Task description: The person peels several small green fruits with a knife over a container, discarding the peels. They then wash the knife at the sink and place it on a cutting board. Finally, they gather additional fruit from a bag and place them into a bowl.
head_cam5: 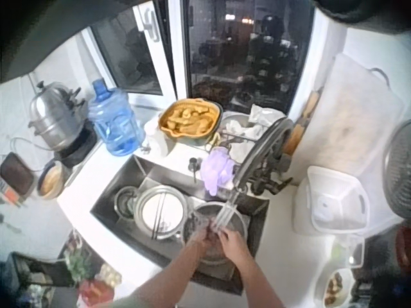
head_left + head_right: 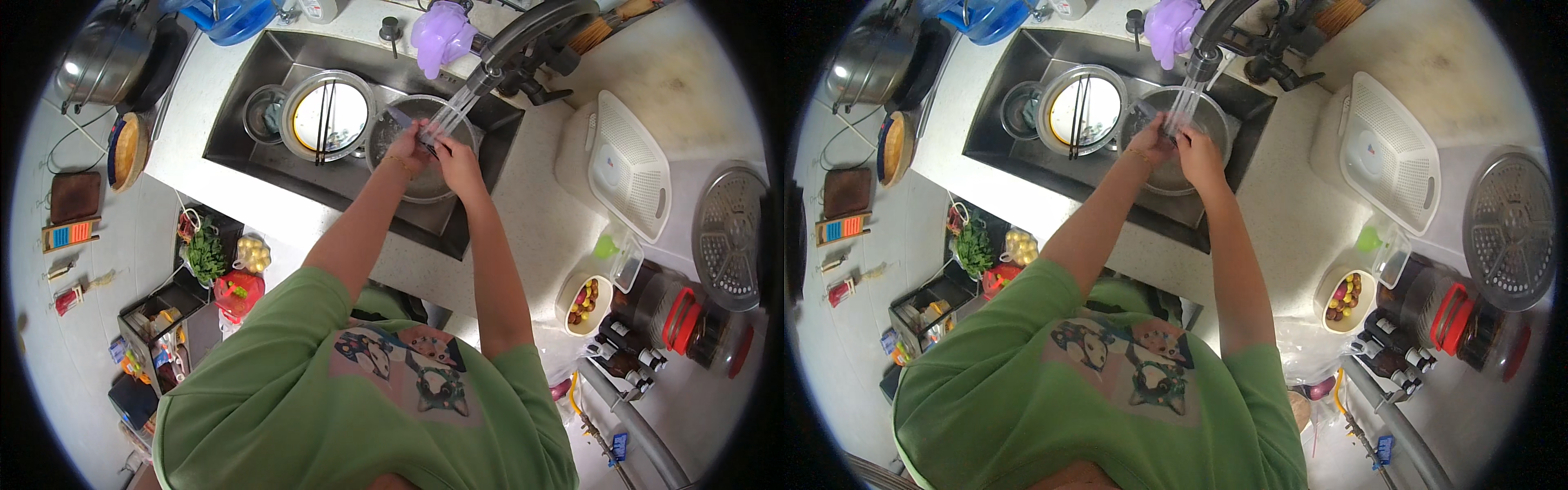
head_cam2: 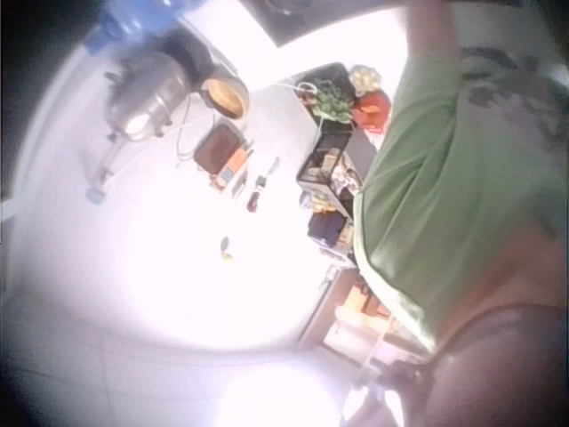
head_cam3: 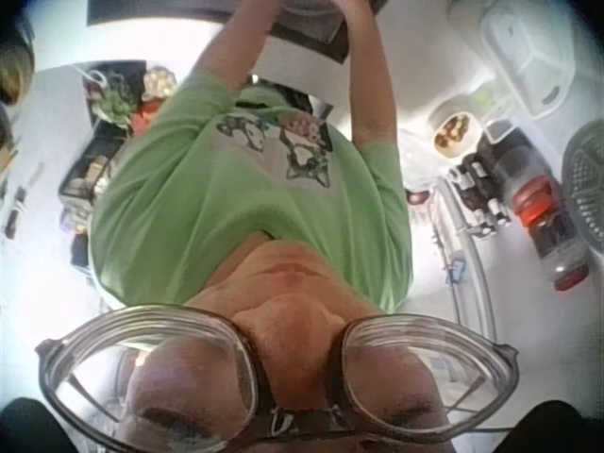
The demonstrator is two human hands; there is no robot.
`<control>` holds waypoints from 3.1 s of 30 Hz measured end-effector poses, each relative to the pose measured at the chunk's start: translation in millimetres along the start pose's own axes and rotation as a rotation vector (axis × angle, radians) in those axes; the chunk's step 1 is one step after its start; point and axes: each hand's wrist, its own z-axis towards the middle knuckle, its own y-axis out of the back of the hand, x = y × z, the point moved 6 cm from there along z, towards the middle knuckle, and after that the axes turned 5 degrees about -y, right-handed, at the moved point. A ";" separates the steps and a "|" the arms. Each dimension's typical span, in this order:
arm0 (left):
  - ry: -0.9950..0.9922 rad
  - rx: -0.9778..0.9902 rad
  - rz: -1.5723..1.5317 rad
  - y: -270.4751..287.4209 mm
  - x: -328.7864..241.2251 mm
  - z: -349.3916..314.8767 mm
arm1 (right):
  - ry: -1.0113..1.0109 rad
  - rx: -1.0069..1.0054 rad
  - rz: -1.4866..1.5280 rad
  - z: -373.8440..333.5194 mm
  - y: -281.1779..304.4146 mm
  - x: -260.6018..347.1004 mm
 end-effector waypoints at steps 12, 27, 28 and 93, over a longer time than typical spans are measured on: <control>-0.015 -0.095 -0.114 -16.1 0.0 -12.0 | -0.529 0.166 1.549 47.7 -30.6 7.1; -0.127 -0.187 -0.053 14.0 14.0 10.9 | -0.028 -0.201 0.186 24.9 3.3 -13.5; -0.109 -0.181 -0.067 14.8 14.1 10.1 | -0.145 -0.108 0.562 29.3 -4.3 -17.9; 0.039 -0.099 -0.103 -13.5 4.4 0.2 | -0.087 -0.226 0.746 -4.5 16.3 -21.5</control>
